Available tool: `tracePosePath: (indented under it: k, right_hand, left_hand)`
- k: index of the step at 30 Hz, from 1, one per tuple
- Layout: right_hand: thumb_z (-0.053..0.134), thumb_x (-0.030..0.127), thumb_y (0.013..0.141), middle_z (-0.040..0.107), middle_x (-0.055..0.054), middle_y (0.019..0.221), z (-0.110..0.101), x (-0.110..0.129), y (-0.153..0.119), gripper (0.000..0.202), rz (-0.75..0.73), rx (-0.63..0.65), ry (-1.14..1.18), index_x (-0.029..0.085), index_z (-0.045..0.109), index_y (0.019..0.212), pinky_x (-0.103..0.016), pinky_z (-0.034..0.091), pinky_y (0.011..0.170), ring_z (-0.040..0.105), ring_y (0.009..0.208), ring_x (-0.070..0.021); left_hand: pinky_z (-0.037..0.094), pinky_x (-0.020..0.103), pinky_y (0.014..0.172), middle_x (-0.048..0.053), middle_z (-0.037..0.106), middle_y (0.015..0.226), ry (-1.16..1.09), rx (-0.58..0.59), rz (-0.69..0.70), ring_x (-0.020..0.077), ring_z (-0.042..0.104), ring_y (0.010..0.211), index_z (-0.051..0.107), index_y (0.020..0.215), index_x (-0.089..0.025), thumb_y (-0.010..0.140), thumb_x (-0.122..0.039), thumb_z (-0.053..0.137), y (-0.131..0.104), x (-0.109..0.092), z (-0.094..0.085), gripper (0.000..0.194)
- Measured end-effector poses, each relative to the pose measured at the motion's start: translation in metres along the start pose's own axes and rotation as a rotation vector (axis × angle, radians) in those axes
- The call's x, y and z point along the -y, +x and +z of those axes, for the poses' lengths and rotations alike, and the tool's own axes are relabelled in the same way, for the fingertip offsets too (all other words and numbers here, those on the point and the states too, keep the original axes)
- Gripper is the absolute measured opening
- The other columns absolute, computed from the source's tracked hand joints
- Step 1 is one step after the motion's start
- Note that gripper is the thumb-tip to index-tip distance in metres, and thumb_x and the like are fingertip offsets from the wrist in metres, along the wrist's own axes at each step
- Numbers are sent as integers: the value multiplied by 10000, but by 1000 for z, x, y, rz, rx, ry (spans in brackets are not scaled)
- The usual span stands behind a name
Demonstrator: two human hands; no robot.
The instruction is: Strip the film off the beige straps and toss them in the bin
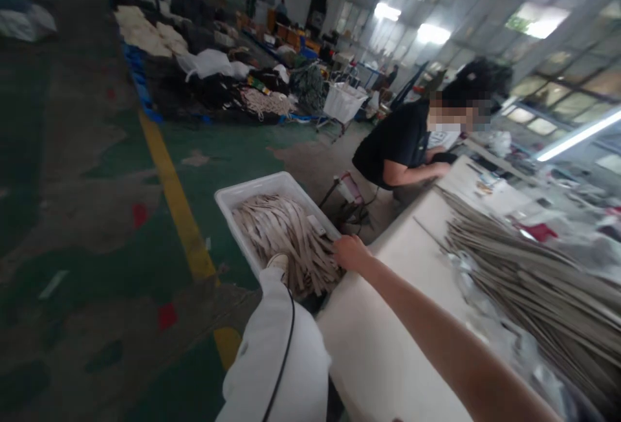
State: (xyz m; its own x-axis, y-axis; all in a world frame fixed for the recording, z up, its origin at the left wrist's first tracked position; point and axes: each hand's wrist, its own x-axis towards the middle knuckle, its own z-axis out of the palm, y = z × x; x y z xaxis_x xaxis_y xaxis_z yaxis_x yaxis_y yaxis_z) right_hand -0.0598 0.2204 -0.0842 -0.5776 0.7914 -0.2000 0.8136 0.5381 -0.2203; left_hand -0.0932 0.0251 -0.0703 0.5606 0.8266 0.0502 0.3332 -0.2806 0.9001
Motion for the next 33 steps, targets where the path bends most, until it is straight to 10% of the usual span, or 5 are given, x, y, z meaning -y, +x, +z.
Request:
tracePosePath:
  k: [6,15,22,29,33]
  right_hand:
    - [535,178,892,706,-78,1149,-31,-68,-203,232,213,-327,-144,215,695,1056,-492,185,1196,510,1277,-244]
    - [470,232,848,705,-171,1131,43,-97,-455,365,699,-652,-145,140,648,1152,-482,550,909,671,1060,-301]
    - [483,168,863,668,-123,1237,63,-61,-456,370,608,-730,-19,190,644,1196,-470,486,1020,604,1172,-273]
    - [450,8,816,440,-112,1505,8,-109,-382,474,518,-507,48,209,663,1189,-502,354,1092,387,1368,-309]
    - [535,22,765,634,-148,1242,-23,-133,-350,218,527,-553,195,166,690,819,-412,453,958,593,1093,-270]
  left_hand:
    - [518,540,744,256,682,950,258,294,-134,391,656,942,741,986,-114,809,6,466,-6,-87,88,348]
    - [518,460,828,159,668,1013,645,385,77,314,650,949,659,1032,-97,867,26,340,-13,-101,70,380]
    - [516,357,818,126,682,972,647,281,70,249,666,921,645,954,-132,910,-75,372,6,-79,96,282]
    - [506,320,804,113,705,930,658,270,60,235,683,901,656,920,-153,880,-77,406,12,-73,95,263]
    - [511,318,799,91,707,891,647,250,49,229,685,869,657,875,-165,880,-105,434,15,-75,89,230]
